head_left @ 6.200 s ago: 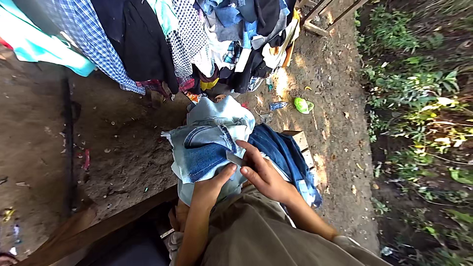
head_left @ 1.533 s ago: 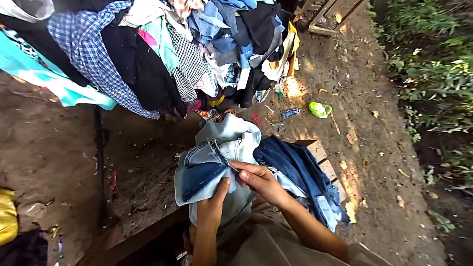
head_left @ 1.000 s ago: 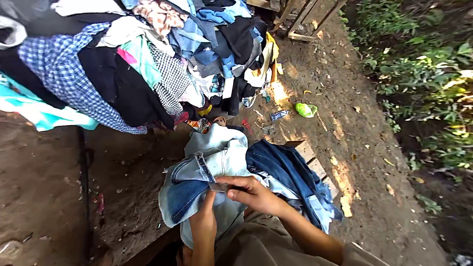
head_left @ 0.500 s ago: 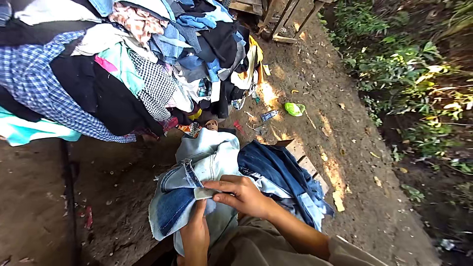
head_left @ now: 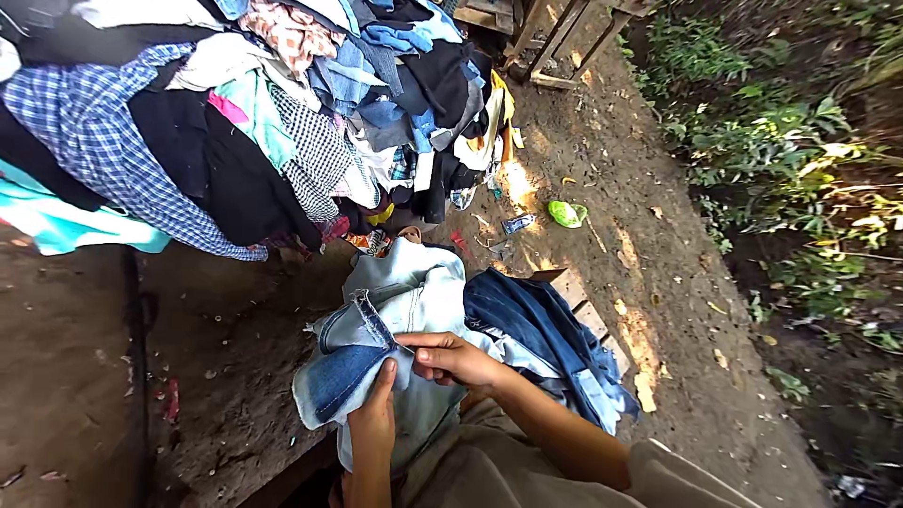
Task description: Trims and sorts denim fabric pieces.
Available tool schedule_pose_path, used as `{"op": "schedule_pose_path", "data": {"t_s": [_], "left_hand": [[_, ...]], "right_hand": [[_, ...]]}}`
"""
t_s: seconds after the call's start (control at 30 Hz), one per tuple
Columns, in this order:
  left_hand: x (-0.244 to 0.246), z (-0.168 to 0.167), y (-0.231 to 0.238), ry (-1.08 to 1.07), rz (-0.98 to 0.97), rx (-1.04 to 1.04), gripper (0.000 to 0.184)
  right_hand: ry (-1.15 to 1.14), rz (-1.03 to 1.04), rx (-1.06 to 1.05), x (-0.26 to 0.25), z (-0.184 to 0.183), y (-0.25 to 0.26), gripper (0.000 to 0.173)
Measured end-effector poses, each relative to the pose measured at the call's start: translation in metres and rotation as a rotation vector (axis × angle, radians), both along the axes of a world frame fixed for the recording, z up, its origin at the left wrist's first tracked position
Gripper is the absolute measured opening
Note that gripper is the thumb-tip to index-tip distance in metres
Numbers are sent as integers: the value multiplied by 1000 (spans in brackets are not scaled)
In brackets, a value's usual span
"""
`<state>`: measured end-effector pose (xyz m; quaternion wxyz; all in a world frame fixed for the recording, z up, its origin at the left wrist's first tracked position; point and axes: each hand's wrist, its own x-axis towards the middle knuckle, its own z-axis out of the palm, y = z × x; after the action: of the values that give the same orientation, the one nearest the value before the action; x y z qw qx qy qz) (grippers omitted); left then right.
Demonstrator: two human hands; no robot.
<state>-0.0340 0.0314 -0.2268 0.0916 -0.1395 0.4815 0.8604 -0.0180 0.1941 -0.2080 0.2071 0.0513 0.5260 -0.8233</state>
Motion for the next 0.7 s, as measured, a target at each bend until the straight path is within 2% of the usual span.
{"op": "schedule_pose_path", "data": {"t_s": [0.1,0.7], "left_hand": [[0,-8,-3,30,-14,17,40],[-5,-11,-14,124,-95,-20,33]], "right_hand": [[-15,4,-79,0,-12,0,43],[91,20,-116,-4,-20,-1,39]]}}
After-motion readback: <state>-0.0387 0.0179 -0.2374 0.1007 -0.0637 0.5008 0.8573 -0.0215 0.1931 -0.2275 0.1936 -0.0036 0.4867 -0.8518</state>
